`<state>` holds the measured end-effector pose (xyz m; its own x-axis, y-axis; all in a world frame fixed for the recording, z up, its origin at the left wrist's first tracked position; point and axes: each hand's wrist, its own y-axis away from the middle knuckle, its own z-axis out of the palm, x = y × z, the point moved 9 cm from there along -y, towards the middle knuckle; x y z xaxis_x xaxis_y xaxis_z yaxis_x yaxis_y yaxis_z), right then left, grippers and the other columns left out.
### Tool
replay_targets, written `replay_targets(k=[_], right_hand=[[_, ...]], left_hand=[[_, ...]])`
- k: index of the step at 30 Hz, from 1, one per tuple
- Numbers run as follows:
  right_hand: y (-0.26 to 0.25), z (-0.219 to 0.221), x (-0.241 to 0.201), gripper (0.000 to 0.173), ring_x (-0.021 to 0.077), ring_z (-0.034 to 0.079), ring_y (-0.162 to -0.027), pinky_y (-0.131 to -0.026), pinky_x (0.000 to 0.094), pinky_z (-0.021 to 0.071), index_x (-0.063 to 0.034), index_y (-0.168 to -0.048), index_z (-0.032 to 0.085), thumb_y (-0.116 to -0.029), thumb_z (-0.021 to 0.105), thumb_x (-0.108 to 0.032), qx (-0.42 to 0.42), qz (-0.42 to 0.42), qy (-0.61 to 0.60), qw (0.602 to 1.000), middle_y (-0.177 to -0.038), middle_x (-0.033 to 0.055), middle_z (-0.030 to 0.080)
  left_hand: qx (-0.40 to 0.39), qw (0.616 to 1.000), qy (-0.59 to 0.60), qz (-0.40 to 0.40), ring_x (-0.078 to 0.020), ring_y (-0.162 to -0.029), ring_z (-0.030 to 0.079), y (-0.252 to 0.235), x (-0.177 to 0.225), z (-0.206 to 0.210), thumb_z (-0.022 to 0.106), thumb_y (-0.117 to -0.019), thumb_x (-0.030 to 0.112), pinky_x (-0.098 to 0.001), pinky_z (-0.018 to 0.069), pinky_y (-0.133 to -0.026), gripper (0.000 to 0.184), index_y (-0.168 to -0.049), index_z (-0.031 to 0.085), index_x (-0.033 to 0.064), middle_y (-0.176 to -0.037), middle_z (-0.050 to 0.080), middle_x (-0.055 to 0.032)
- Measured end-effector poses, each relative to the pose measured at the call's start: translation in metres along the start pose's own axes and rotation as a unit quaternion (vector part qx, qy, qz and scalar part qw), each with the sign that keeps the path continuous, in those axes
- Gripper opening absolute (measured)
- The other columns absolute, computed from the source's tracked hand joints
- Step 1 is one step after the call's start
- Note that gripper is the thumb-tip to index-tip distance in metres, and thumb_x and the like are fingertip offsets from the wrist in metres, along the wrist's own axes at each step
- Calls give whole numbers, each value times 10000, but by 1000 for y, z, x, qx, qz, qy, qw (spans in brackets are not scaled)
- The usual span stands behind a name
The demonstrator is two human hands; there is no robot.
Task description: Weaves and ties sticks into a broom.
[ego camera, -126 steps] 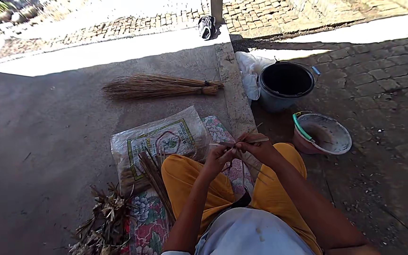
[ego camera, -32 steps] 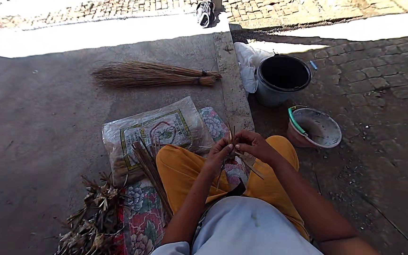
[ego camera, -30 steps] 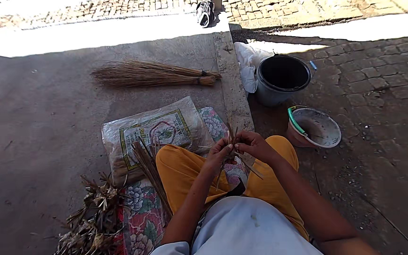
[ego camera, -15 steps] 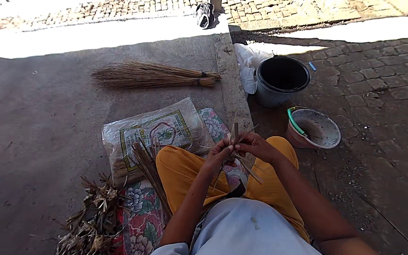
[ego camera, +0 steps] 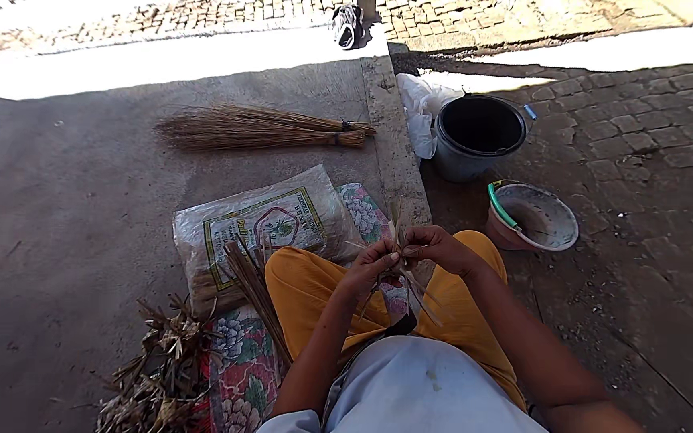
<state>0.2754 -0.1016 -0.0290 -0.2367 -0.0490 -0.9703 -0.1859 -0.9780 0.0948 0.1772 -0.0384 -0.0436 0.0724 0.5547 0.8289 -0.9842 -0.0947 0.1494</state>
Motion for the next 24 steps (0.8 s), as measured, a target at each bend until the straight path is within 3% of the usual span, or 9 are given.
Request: replay_targets(k=[7, 13, 16, 20, 24], right_hand=[[3, -4, -8, 59, 72, 674, -667, -690, 233, 591, -36, -913, 681, -941, 660, 12, 95, 11, 52, 994, -769, -7, 711], [-3, -6, -5, 53, 84, 652, -640, -657, 234, 574, -7, -886, 679, -897, 713, 32, 110, -2, 67, 992, -754, 26, 700], [-3, -3, -2, 31, 80, 666, -669, -690, 231, 581, 12, -933, 708, -931, 677, 15, 105, -23, 63, 992, -768, 31, 712], [-2, 0, 2, 171, 100, 705, -872, -868, 263, 588, 44, -1102, 696, -936, 656, 35, 78, -38, 65, 994, -979, 66, 741], [-3, -4, 2, 123, 92, 694, -795, -805, 255, 591, 20, -1033, 724, -914, 696, 33, 134, -57, 60, 987, -901, 50, 741]], left_hand=[[71, 997, -39, 13, -135, -732, 696, 0, 6, -6, 565, -1022, 52, -297, 614, -645, 41, -1044, 596, 37, -886, 681, -48], [131, 989, -66, 2, -146, -665, 678, 1, 3, -12, 615, -987, 13, -285, 599, -570, 41, -1018, 587, 16, -863, 666, -77], [160, 986, -47, 0, -162, -663, 680, 3, -2, -16, 611, -988, 5, -294, 596, -561, 35, -1015, 590, 0, -881, 676, -100], [195, 981, -16, 0, -177, -692, 688, 5, -2, -22, 568, -1023, 29, -310, 604, -597, 37, -1037, 577, -3, -898, 675, -114], [147, 989, 11, 6, -203, -805, 713, 2, -4, -21, 451, -1084, 114, -377, 629, -717, 156, -1095, 574, 18, -963, 687, -107]])
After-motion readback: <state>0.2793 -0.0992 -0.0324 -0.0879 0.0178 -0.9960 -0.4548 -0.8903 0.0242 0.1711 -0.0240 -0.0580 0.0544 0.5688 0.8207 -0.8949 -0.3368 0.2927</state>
